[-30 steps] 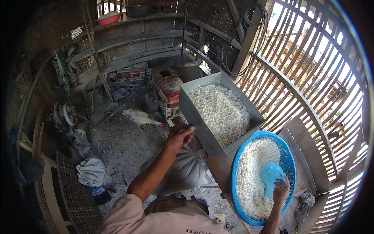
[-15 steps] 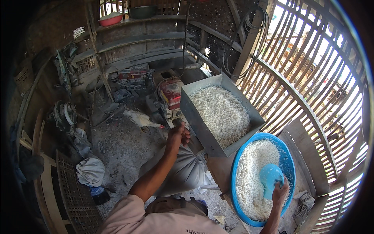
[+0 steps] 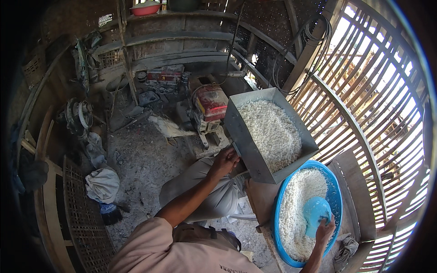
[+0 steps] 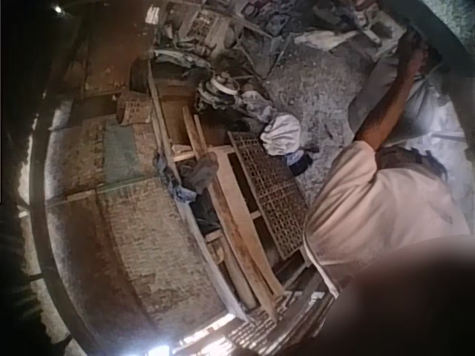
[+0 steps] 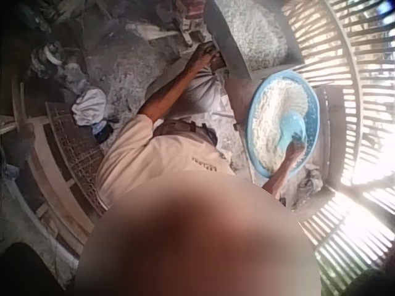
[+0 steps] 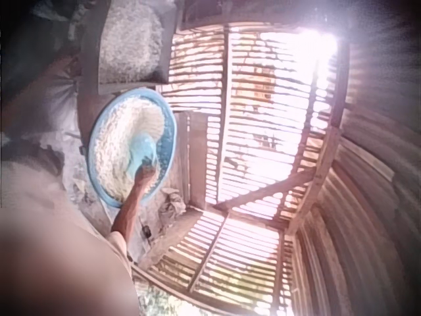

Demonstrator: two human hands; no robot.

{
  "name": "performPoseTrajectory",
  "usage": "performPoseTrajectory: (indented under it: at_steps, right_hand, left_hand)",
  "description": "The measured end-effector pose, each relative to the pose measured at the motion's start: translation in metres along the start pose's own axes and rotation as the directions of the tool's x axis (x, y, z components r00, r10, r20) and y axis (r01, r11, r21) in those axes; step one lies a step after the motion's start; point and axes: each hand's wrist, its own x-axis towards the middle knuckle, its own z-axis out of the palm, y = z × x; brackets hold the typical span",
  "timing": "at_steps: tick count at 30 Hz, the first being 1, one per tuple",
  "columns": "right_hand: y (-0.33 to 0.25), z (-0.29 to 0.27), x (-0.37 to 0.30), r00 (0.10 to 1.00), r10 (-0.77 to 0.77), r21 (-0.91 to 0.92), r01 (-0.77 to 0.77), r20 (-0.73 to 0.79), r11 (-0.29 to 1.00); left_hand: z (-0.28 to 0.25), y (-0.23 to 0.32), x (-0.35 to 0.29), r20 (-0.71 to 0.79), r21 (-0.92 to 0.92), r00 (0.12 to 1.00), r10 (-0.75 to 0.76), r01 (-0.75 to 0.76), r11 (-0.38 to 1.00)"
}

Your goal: The person scoops white rice from a blue plastic basin into a metal tray using a blue plastic scoop. The person repeatedly fills the scoop and transfers the rice until the basin is empty.

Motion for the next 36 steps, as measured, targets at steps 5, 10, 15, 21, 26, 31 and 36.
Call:
performPoseTrajectory:
  at_steps: [5, 10, 15, 21, 26, 31, 36]
  right_hand:
    - [-0.012, 0.000, 0.001, 0.999, 0.035, -0.016, -0.034, 0.015, 0.999]
    - [0.000, -0.003, -0.007, 0.999, 0.046, -0.019, -0.046, -0.008, 0.999]
    - [-0.007, 0.000, -0.006, 0.995, 0.089, -0.113, -0.092, -0.036, 0.989]
    - [-0.023, 0.010, 0.000, 0.996, 0.085, -0.124, -0.087, -0.022, 0.989]
    - [-0.020, -0.001, -0.009, 0.992, 0.121, -0.181, -0.127, -0.042, 0.975]
    - [-0.030, -0.004, -0.010, 0.993, 0.118, -0.174, -0.120, -0.022, 0.977]
    - [-0.037, -0.007, -0.013, 0.998, 0.065, -0.166, -0.066, -0.013, 0.984]
  left_hand:
    - [-0.013, -0.049, 0.000, -0.148, 0.410, 0.891, 0.430, -0.340, 0.846]
    - [0.011, -0.058, -0.002, 0.169, 0.850, 0.682, 0.712, -0.466, 0.245]
    - [0.002, -0.079, 0.025, 0.319, 0.830, 0.754, 0.574, -0.515, 0.215]
    - [-0.032, -0.137, 0.049, 0.170, 0.717, 0.816, 0.552, -0.487, 0.499]
    - [-0.005, -0.100, 0.028, 0.358, 0.822, 0.677, 0.642, -0.555, 0.127]
    - [0.002, -0.087, 0.018, 0.373, 0.848, 0.725, 0.579, -0.520, 0.106]
    - [0.006, -0.081, 0.013, 0.376, 0.867, 0.737, 0.562, -0.494, 0.068]
